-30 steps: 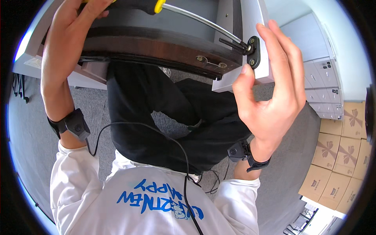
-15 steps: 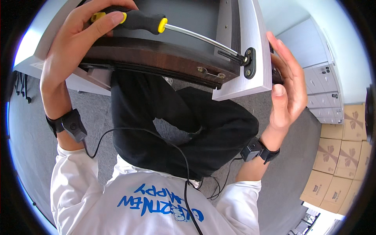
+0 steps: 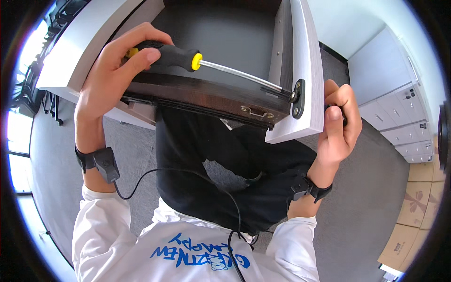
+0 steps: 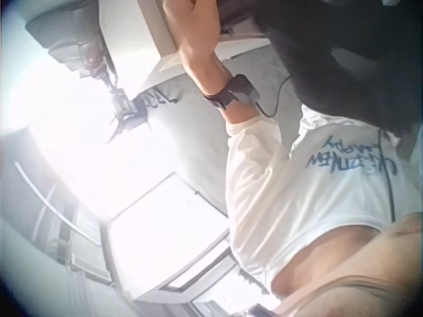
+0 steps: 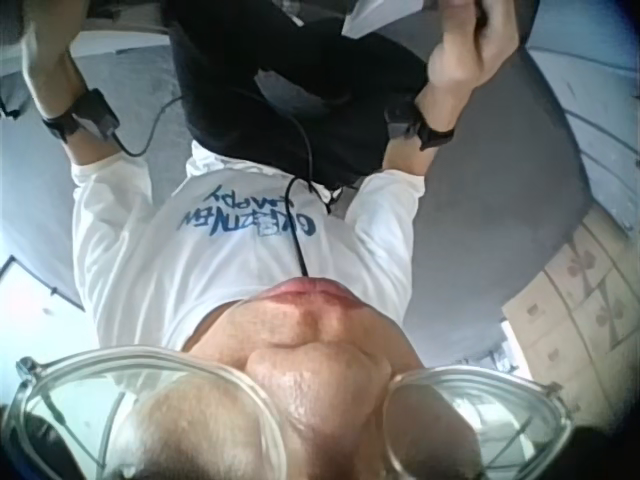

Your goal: The person uses a screwdriver to tighten screws on a cabinet door hinge, then removes the hinge and reattaches it with screws. The person works on the cabinet while sitting on the floor.

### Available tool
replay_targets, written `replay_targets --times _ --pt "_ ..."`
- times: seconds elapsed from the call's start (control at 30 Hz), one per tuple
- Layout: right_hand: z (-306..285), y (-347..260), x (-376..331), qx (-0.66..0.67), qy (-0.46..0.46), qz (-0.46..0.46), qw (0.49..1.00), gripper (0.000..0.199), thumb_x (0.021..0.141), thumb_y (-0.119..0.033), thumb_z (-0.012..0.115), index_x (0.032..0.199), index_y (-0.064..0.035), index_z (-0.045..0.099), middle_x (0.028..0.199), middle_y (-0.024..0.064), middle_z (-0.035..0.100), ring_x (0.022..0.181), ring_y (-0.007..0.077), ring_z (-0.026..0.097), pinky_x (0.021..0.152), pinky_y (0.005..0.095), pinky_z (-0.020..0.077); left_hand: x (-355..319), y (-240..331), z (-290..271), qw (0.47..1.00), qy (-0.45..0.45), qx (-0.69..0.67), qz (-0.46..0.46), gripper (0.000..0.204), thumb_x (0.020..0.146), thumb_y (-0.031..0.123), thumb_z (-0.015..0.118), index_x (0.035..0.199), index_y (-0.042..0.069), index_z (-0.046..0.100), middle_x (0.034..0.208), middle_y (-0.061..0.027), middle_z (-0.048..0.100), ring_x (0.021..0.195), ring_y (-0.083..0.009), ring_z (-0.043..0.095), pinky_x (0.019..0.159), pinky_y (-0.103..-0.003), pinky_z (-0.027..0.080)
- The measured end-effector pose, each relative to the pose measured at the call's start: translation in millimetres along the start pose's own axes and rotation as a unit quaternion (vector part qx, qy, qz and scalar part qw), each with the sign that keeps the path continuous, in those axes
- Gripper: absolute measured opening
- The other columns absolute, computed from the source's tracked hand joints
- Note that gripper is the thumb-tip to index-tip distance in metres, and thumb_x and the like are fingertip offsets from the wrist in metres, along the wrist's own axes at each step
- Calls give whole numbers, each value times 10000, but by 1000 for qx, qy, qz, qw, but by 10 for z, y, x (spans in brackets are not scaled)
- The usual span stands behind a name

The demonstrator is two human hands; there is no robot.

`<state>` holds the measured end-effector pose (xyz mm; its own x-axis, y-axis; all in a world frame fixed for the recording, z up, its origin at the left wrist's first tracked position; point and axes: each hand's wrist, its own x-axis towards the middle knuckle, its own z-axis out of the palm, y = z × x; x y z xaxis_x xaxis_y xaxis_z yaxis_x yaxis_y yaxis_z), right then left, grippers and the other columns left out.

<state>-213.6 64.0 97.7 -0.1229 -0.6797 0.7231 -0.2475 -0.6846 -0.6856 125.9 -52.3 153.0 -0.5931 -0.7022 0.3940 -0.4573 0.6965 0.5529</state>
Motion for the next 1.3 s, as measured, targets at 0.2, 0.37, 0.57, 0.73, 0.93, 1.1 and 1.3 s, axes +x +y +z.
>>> replay_targets --times 0.2,0.37,0.57,0.73,0.93,1.1,1.3 --pt "6 -45 -5 -29 1 12 1000 421 943 -327 682 764 -9 472 715 40 477 636 100 400 576 274 280 -73 28 52 996 38 58 62 268 984 256 575 1140 65 680 1013 -86 616 897 -202 603 776 -269 445" --pt "17 -67 10 -4 2 32 999 438 942 -347 686 762 -12 468 719 39 480 634 99 415 578 267 292 -103 19 73 987 70 99 105 259 961 225 586 1130 51 678 1017 -106 626 914 -225 620 778 -288 467" --pt "-15 -87 21 1 -17 39 999 425 971 -342 669 774 -13 487 739 41 498 629 93 445 568 251 325 -104 -10 98 978 93 101 156 234 955 198 625 1113 34 680 1023 -117 634 911 -234 625 771 -290 476" --pt "-27 -90 20 0 -25 38 999 425 992 -354 653 791 -8 510 760 42 505 629 94 462 567 246 343 -89 -3 96 967 112 133 185 226 965 190 613 1113 32 676 1020 -121 642 905 -247 637 784 -301 493" --pt "-41 -91 37 -5 -35 46 998 420 999 -353 647 803 -4 519 762 40 501 627 97 472 566 247 346 -97 51 109 983 107 78 124 254 908 143 718 1135 54 648 1041 -113 655 930 -266 647 809 -316 509" --pt "-61 -107 38 -10 -45 48 998 390 1018 -320 621 810 -5 526 766 44 510 629 97 492 553 246 369 -87 21 118 991 69 79 82 392 837 230 765 1152 42 628 1016 -101 581 950 -223 565 890 -338 454" --pt "-69 -132 42 -17 -56 57 997 372 1030 -299 601 812 -6 524 786 60 541 625 91 506 530 233 386 -37 -60 26 988 49 76 122 387 860 312 774 1121 48 664 988 -95 617 879 -226 588 806 -313 470"
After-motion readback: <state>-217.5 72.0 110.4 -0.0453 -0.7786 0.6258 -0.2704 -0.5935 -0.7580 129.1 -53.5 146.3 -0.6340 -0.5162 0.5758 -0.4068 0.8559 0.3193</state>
